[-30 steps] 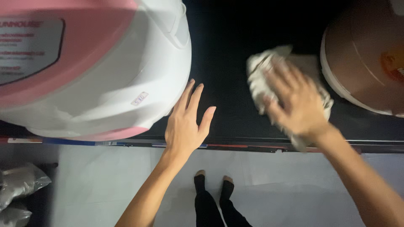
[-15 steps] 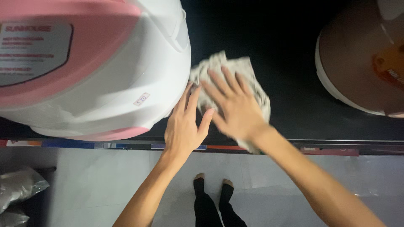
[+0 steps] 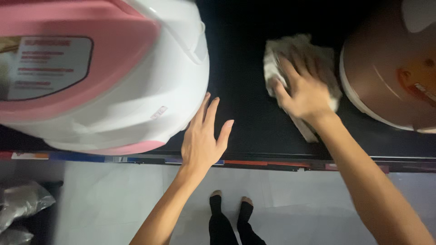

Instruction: The person wipes a shelf surface with a cloth and then wipes down the exterior of a rice cooker using the cloth.

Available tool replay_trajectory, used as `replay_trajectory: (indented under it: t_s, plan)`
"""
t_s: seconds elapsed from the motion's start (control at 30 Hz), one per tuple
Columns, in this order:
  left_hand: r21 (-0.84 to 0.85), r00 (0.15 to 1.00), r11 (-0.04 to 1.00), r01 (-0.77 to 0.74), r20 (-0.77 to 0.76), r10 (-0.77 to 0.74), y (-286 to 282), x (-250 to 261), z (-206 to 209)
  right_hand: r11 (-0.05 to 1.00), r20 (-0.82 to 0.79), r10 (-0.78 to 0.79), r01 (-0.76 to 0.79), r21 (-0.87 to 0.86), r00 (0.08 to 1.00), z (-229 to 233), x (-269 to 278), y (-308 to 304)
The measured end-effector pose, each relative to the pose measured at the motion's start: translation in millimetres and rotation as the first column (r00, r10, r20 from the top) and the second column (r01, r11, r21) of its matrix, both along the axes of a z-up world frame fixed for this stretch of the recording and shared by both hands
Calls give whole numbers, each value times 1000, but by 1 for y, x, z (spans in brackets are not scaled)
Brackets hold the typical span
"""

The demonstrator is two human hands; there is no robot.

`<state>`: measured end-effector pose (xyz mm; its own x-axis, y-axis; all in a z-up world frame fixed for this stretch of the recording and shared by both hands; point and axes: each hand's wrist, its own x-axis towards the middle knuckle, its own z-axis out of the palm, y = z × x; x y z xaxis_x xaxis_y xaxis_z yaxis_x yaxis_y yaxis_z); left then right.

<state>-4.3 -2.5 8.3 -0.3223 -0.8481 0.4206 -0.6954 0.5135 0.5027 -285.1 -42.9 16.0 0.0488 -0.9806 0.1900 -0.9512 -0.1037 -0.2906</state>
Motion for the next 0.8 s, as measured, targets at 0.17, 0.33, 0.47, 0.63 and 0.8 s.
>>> replay_trajectory:
  t_s: [0.17, 0.33, 0.47, 0.63, 0.8]
  plan:
    - [6, 1000, 1000, 5, -30, -5, 1, 1, 6, 999, 4, 52, -52, -1, 999, 2, 65, -39]
    - [21, 999, 1000, 8, -37, -7, 0, 2, 8, 930, -133, 359, -366, -28, 924, 3, 99, 12]
    - [38, 998, 999, 22, -60, -20, 0, 4, 6, 901, -85, 433, -433, 14, 898, 13, 76, 62]
    - [-17, 1000, 1000, 20, -15, -20, -2, 2, 4, 943, -90, 333, -330, 47, 939, 15, 18, 64]
    - [25, 999, 999, 26, -32, -25, -1, 3, 6, 991, -55, 127, -125, 46, 990, -2, -10, -2]
